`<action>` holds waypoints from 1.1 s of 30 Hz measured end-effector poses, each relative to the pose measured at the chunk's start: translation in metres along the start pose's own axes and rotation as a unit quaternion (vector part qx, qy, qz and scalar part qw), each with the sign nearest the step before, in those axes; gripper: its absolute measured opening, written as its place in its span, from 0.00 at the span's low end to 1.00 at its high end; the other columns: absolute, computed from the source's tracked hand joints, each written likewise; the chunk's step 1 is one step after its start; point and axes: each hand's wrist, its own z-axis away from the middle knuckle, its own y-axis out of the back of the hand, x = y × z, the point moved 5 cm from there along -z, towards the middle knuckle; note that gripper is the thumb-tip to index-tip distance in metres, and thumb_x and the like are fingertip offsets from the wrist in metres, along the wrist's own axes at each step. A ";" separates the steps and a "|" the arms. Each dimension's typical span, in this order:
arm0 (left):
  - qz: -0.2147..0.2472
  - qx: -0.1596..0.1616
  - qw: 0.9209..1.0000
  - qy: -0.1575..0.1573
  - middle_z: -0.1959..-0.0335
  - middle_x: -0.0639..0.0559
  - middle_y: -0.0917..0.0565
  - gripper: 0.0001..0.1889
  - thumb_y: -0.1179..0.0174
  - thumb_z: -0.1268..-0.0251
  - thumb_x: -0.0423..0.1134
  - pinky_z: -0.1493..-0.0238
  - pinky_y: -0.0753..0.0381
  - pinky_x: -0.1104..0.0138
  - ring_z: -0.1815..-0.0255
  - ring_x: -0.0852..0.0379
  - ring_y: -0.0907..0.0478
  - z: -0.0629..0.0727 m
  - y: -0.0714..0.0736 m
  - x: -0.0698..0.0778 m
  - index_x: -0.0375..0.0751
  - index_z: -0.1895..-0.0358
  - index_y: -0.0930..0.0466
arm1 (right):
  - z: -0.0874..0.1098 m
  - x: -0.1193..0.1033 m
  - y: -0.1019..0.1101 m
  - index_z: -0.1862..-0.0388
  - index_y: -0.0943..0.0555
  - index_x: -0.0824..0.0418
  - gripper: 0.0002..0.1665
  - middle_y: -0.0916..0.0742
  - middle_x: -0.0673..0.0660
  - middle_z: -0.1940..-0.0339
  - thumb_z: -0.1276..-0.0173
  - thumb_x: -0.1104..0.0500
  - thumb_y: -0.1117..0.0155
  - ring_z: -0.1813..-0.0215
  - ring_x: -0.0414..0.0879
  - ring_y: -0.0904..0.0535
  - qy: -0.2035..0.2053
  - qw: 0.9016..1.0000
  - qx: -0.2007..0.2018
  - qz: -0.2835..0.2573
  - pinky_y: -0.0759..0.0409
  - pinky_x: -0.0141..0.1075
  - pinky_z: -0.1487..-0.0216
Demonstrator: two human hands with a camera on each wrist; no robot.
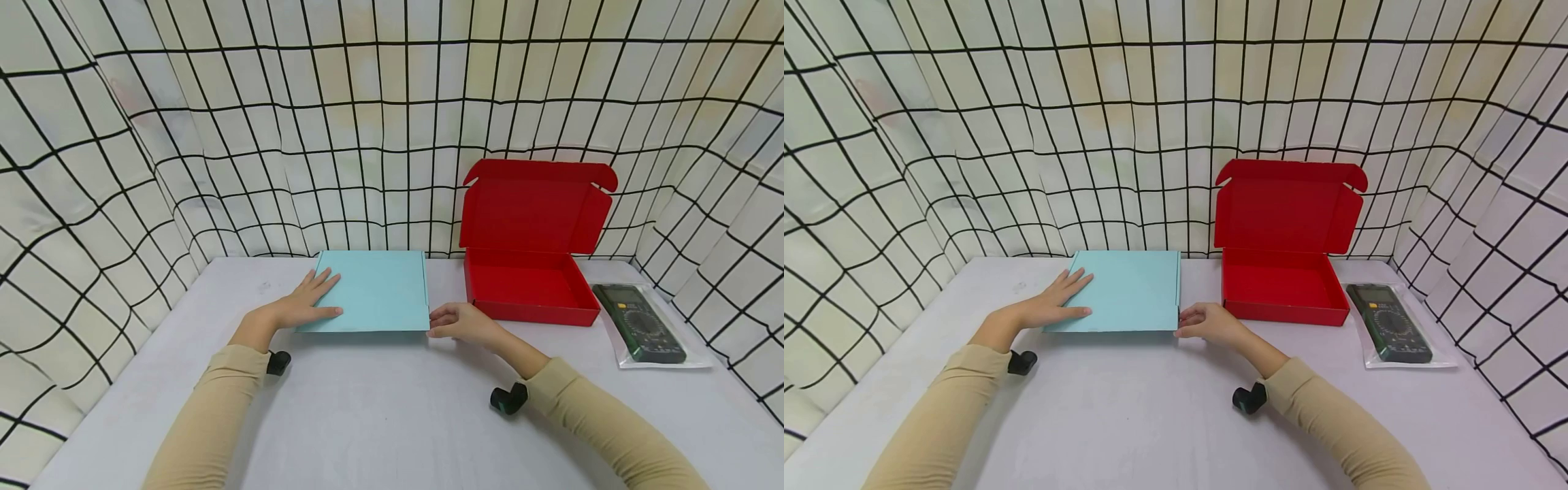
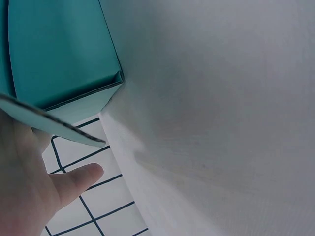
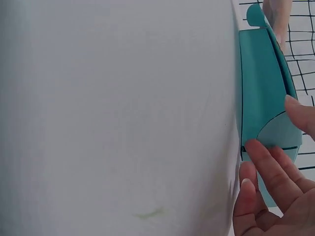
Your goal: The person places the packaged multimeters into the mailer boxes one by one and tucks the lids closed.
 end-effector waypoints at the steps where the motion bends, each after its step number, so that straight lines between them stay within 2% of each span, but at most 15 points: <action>1: 0.000 -0.001 1.000 0.000 0.16 0.38 0.64 0.48 0.46 0.26 0.61 0.29 0.64 0.28 0.19 0.34 0.77 0.000 0.000 0.000 0.40 0.16 0.57 | 0.000 0.000 0.000 0.41 0.21 0.68 0.25 0.11 0.59 0.50 0.32 0.57 0.27 0.49 0.49 0.17 0.001 1.000 0.001 0.000 0.18 0.41 0.48; 4: 0.000 0.000 1.000 0.001 0.16 0.38 0.64 0.48 0.45 0.26 0.62 0.29 0.64 0.28 0.18 0.34 0.77 0.000 -0.001 0.001 0.40 0.16 0.57 | 0.000 0.000 0.000 0.43 0.24 0.67 0.24 0.11 0.59 0.49 0.32 0.59 0.27 0.50 0.49 0.17 0.004 1.000 0.003 -0.005 0.19 0.40 0.50; 7: 0.002 0.001 1.000 0.000 0.16 0.37 0.63 0.48 0.44 0.27 0.61 0.29 0.64 0.28 0.19 0.33 0.76 0.000 -0.001 0.001 0.40 0.16 0.57 | 0.000 -0.002 0.000 0.39 0.28 0.66 0.27 0.12 0.60 0.49 0.32 0.60 0.28 0.51 0.49 0.17 0.011 1.000 -0.001 -0.004 0.20 0.40 0.53; 15: 0.007 0.002 1.000 -0.004 0.16 0.37 0.64 0.48 0.44 0.27 0.61 0.29 0.65 0.28 0.19 0.34 0.77 0.000 0.000 0.002 0.39 0.16 0.57 | -0.002 -0.005 0.003 0.21 0.42 0.59 0.49 0.13 0.59 0.48 0.33 0.56 0.25 0.46 0.53 0.16 0.008 1.000 -0.017 0.019 0.17 0.46 0.46; 18: 0.014 0.001 1.000 -0.006 0.16 0.37 0.64 0.49 0.44 0.27 0.61 0.29 0.66 0.28 0.19 0.34 0.78 -0.001 0.000 0.003 0.39 0.16 0.57 | -0.004 -0.006 0.005 0.18 0.46 0.56 0.53 0.14 0.59 0.47 0.33 0.53 0.25 0.45 0.54 0.17 0.013 0.999 -0.015 0.037 0.17 0.47 0.46; 22: 0.020 0.001 1.000 -0.008 0.16 0.37 0.64 0.51 0.43 0.29 0.63 0.29 0.66 0.27 0.19 0.34 0.78 -0.001 0.001 0.003 0.37 0.16 0.57 | -0.007 -0.009 0.005 0.16 0.46 0.53 0.53 0.15 0.59 0.48 0.32 0.53 0.27 0.47 0.53 0.18 0.028 0.998 -0.012 0.055 0.16 0.45 0.48; 26: 0.017 0.005 1.000 -0.007 0.16 0.37 0.62 0.50 0.42 0.29 0.61 0.29 0.65 0.28 0.19 0.33 0.76 -0.002 0.001 0.003 0.37 0.17 0.56 | -0.010 -0.012 0.003 0.16 0.44 0.55 0.51 0.15 0.59 0.50 0.32 0.55 0.27 0.48 0.51 0.18 0.044 0.996 -0.015 0.071 0.17 0.44 0.49; 33: 0.004 0.026 1.000 -0.010 0.17 0.35 0.57 0.47 0.38 0.29 0.57 0.28 0.61 0.29 0.19 0.30 0.70 -0.001 0.003 0.001 0.36 0.18 0.49 | -0.012 -0.014 -0.002 0.16 0.43 0.55 0.51 0.15 0.58 0.52 0.32 0.56 0.26 0.49 0.51 0.18 0.045 0.995 -0.012 0.086 0.16 0.43 0.51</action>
